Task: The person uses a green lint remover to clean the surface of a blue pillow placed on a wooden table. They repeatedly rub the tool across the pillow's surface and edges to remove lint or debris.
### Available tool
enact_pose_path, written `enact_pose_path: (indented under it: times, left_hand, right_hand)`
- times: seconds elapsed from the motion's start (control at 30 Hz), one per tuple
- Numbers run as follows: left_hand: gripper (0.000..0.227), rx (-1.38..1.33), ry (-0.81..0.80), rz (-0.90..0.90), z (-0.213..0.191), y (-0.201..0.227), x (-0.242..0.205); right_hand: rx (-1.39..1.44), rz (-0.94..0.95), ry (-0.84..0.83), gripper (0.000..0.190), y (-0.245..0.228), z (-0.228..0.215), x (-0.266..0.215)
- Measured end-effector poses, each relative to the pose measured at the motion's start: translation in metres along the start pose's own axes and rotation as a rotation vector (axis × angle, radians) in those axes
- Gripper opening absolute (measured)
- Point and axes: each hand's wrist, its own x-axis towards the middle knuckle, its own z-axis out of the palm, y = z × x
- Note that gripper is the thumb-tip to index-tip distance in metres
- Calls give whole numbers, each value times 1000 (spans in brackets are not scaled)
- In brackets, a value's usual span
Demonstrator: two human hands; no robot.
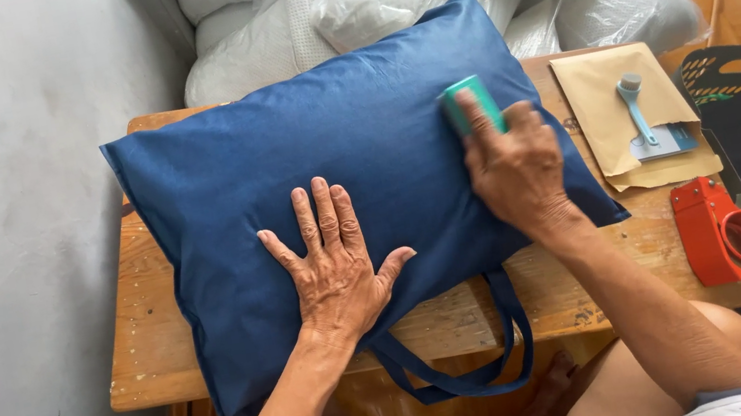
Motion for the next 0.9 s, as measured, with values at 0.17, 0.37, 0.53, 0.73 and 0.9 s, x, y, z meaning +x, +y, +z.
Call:
enact_pose_path:
  times: [0.17, 0.37, 0.53, 0.73, 0.9]
  left_hand:
    - [109, -4, 15, 13, 2, 0, 1]
    - [107, -13, 29, -2, 0, -2, 2]
    - [109, 22, 14, 2, -3, -3, 2]
    - [105, -12, 33, 24, -2, -3, 2]
    - [93, -42, 84, 26, 1, -7, 6]
  right_hand:
    - [312, 581, -440, 53, 85, 47, -33]
    - [278, 301, -104, 57, -1, -18, -26]
    - [235, -111, 61, 43, -76, -59, -40]
    - [-59, 185, 82, 58, 36, -6, -63]
    - [288, 494, -32, 63, 45, -24, -72]
